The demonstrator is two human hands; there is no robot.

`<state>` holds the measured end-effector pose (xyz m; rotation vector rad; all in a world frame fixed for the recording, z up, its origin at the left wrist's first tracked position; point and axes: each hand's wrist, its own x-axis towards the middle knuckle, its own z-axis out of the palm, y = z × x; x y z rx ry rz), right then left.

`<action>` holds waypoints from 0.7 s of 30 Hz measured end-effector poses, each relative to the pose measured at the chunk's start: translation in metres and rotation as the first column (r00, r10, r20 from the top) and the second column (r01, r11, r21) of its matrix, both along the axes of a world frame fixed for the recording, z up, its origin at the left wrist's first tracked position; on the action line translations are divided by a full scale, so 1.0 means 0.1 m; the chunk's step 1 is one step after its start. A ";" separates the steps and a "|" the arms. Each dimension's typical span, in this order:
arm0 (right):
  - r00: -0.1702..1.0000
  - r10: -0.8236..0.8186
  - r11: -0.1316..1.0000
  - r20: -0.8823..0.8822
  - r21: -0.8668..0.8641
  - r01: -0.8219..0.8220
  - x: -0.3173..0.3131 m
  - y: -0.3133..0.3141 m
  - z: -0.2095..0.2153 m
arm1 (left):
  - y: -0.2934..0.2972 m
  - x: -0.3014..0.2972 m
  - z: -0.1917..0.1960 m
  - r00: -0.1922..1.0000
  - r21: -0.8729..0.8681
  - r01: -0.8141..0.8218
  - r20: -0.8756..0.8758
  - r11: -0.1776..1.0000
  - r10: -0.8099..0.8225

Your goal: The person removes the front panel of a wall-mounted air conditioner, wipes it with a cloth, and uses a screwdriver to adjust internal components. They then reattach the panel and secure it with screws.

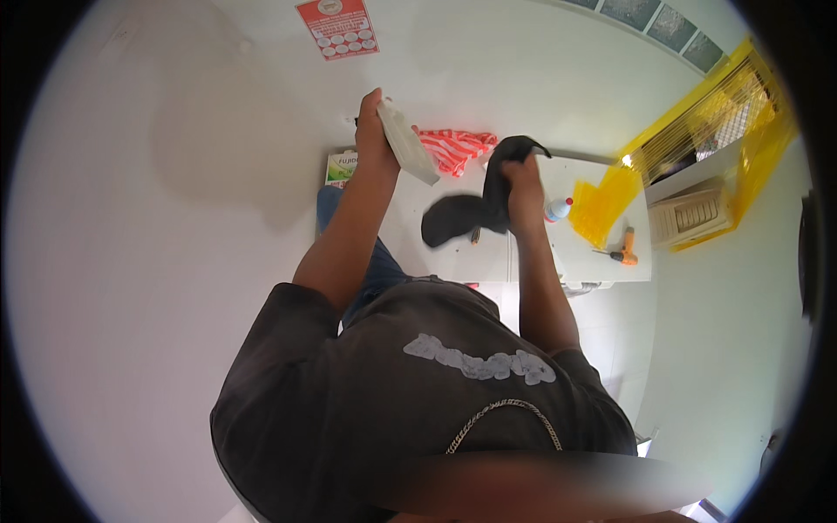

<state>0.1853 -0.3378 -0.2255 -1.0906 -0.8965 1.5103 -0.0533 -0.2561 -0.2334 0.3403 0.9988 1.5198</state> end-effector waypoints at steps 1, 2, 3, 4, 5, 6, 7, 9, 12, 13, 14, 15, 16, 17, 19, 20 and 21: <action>0.919 0.047 0.969 0.391 0.206 -0.137 0.03 -0.02 0.02 | 0.04 -0.02 -0.02 0.997 -0.003 -0.039 0.073 0.999 0.040; 0.670 0.051 0.915 0.741 0.235 -0.329 0.03 -0.04 0.03 | 0.07 -0.01 -0.03 0.986 -0.023 -0.070 0.150 0.997 0.073; 0.634 0.040 0.887 0.772 0.264 -0.378 0.01 -0.08 0.03 | 0.08 0.02 -0.02 0.969 -0.051 -0.094 0.226 0.994 0.103; 0.582 0.062 0.853 0.811 0.260 -0.452 -0.04 -0.09 0.04 | 0.08 0.08 0.00 0.964 -0.049 -0.045 0.260 0.998 0.056; 0.662 -0.073 0.838 0.746 0.405 -0.365 -0.12 -0.10 0.05 | 0.06 0.17 0.02 0.956 -0.046 0.010 0.293 0.999 0.004; 0.752 -0.092 0.873 0.652 0.417 -0.255 -0.17 -0.05 0.08 | 0.02 0.29 0.04 0.950 -0.058 0.043 0.311 0.997 -0.023; 0.828 -0.102 0.868 0.551 0.456 -0.196 -0.20 0.01 0.12 | -0.04 0.43 0.07 0.946 -0.012 0.085 0.314 0.996 -0.077; 0.939 -0.221 0.862 0.262 0.502 0.063 -0.19 0.21 0.22 | -0.15 0.59 0.14 0.971 -0.071 0.159 0.194 0.985 -0.142; 0.950 -0.210 0.951 0.230 0.274 0.144 0.27 0.50 0.38 | -0.27 0.58 0.33 0.903 0.007 0.372 -0.233 0.928 -0.360; 0.958 -0.181 0.971 0.222 0.196 0.138 0.39 0.57 0.39 | -0.28 0.53 0.39 0.820 -0.009 0.423 -0.421 0.906 -0.387; 0.966 -0.152 0.985 0.209 0.118 0.129 0.48 0.62 0.38 | -0.31 0.49 0.45 0.777 0.060 0.528 -0.437 0.847 -0.454; 0.962 -0.183 0.983 0.203 0.036 0.179 0.56 0.66 0.36 | -0.32 0.46 0.49 0.736 0.096 0.600 -0.455 0.794 -0.501; 0.987 -0.112 0.993 0.116 0.045 0.107 0.62 0.69 0.33 | -0.34 0.46 0.52 0.696 0.131 0.662 -0.474 0.738 -0.540; 0.994 -0.098 0.994 0.039 0.052 0.096 0.64 0.71 0.30 | -0.34 0.45 0.54 0.667 0.097 0.677 -0.499 0.729 -0.553; 0.985 -0.119 0.991 -0.128 0.043 0.125 0.62 0.71 0.28 | -0.34 0.51 0.54 0.780 0.224 0.599 -0.378 0.769 -0.498; 0.964 -0.155 0.986 -0.218 0.023 0.164 0.60 0.70 0.30 | -0.34 0.54 0.53 0.823 0.295 0.560 -0.312 0.774 -0.476; 0.934 -0.159 0.983 -0.321 0.035 0.180 0.54 0.67 0.34 | -0.33 0.56 0.52 0.858 0.271 0.476 -0.353 0.836 -0.374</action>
